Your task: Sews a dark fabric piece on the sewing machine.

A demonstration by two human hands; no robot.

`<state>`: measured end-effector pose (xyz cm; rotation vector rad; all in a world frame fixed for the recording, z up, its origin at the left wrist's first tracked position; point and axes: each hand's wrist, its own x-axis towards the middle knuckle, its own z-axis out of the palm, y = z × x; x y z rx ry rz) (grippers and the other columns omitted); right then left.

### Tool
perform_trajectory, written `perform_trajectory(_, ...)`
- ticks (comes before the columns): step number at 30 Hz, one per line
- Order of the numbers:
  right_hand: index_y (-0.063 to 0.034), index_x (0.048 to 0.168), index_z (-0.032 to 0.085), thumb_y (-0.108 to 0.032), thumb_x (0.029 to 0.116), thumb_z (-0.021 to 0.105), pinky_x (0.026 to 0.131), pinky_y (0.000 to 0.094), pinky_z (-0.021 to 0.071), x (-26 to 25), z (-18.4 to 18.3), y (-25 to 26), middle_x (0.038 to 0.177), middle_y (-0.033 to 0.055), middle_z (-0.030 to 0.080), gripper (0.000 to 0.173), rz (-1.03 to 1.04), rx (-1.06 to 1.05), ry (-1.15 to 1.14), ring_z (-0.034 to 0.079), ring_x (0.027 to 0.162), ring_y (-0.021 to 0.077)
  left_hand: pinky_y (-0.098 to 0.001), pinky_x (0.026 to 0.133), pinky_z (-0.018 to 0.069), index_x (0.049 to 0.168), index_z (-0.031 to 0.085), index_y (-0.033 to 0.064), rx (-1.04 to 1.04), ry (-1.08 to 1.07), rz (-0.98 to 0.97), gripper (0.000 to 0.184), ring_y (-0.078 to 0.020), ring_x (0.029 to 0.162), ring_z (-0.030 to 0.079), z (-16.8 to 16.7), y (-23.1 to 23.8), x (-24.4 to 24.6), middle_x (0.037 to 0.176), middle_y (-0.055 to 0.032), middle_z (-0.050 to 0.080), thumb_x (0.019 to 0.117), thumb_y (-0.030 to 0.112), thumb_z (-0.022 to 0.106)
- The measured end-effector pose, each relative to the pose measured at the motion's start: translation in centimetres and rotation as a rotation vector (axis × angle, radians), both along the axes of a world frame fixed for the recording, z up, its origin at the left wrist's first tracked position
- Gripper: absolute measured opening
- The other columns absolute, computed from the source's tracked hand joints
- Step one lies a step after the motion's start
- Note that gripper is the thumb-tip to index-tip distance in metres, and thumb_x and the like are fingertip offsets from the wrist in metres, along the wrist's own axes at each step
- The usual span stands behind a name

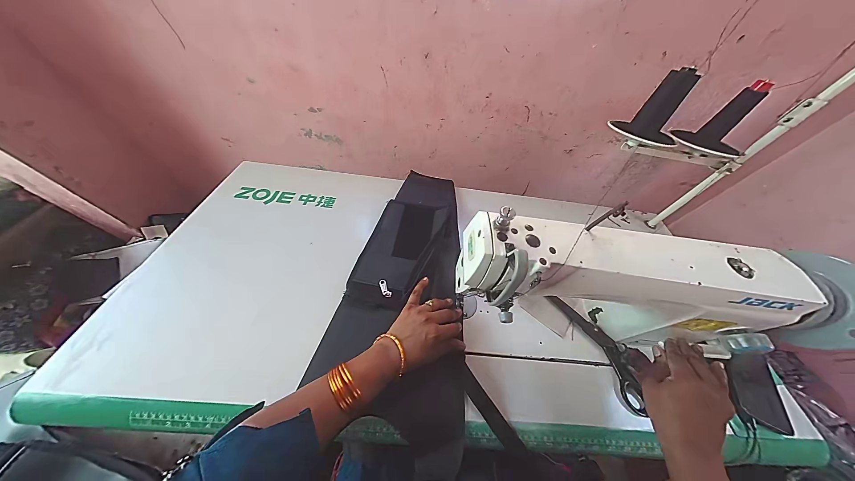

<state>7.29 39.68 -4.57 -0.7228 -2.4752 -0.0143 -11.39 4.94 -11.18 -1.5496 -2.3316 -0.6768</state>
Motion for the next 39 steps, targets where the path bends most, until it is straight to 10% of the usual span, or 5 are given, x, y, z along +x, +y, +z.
perform_trajectory(25,0.0164,0.120,0.066,-0.002,0.0991,0.049,0.113,0.0660,0.0349,1.3,0.5,0.6,0.131,0.0361,0.062,0.033,0.136,-0.062,0.152,0.056,0.128,0.0546,-0.0695,0.115,0.0287,0.109,0.080,0.0182,0.008,0.015,-0.032,0.040,-0.0253,0.125,0.066,-0.5,-1.6,4.5,0.125,-0.0011,0.074,0.0998,0.050,0.057)
perform_trajectory(29,0.0124,0.107,0.073,-0.005,0.0945,0.056,0.094,0.0637,0.0518,-0.7,-0.3,-4.9,0.110,0.0308,0.072,0.027,0.360,-0.057,0.270,0.069,0.105,0.0494,-0.0696,0.118,0.0227,0.114,0.079,0.0165,-0.043,-0.065,-0.030,0.039,-0.0274,0.130,0.062,0.1,-1.1,2.7,0.129,-0.0030,0.072,0.1022,0.046,0.056)
perform_trajectory(34,-0.0020,0.086,0.078,-0.034,0.0910,0.072,0.082,0.0477,0.0553,-4.3,-3.0,-16.2,0.094,0.0155,0.069,0.033,0.669,-0.410,-0.065,0.065,0.095,0.0334,-0.0702,0.118,0.0231,0.111,0.078,0.0133,-0.013,-0.080,-0.030,0.026,-0.0276,0.129,0.063,0.1,-0.6,1.5,0.127,-0.0030,0.073,0.1020,0.017,0.053)
perform_trajectory(37,0.0017,0.079,0.072,-0.010,0.0900,0.070,0.072,0.0307,0.0547,-6.0,-3.1,-19.2,0.081,0.0086,0.067,0.016,0.597,-0.788,-0.138,0.065,0.078,0.0160,-0.0654,0.121,0.0228,0.117,0.074,0.0107,0.017,-0.123,0.016,0.030,-0.0255,0.125,0.066,0.4,-0.5,1.5,0.122,-0.0033,0.075,0.0997,0.007,0.050)
perform_trajectory(39,0.0045,0.096,0.068,0.002,0.0969,0.062,0.068,0.0270,0.0564,-6.0,-2.1,-19.8,0.082,0.0086,0.069,0.006,0.378,-1.408,-0.073,0.067,0.072,0.0128,-0.0592,0.125,0.0162,0.126,0.068,0.0058,-0.013,-0.246,0.059,0.033,-0.0249,0.123,0.067,1.4,-0.6,1.8,0.125,-0.0055,0.074,0.1020,0.007,0.046)
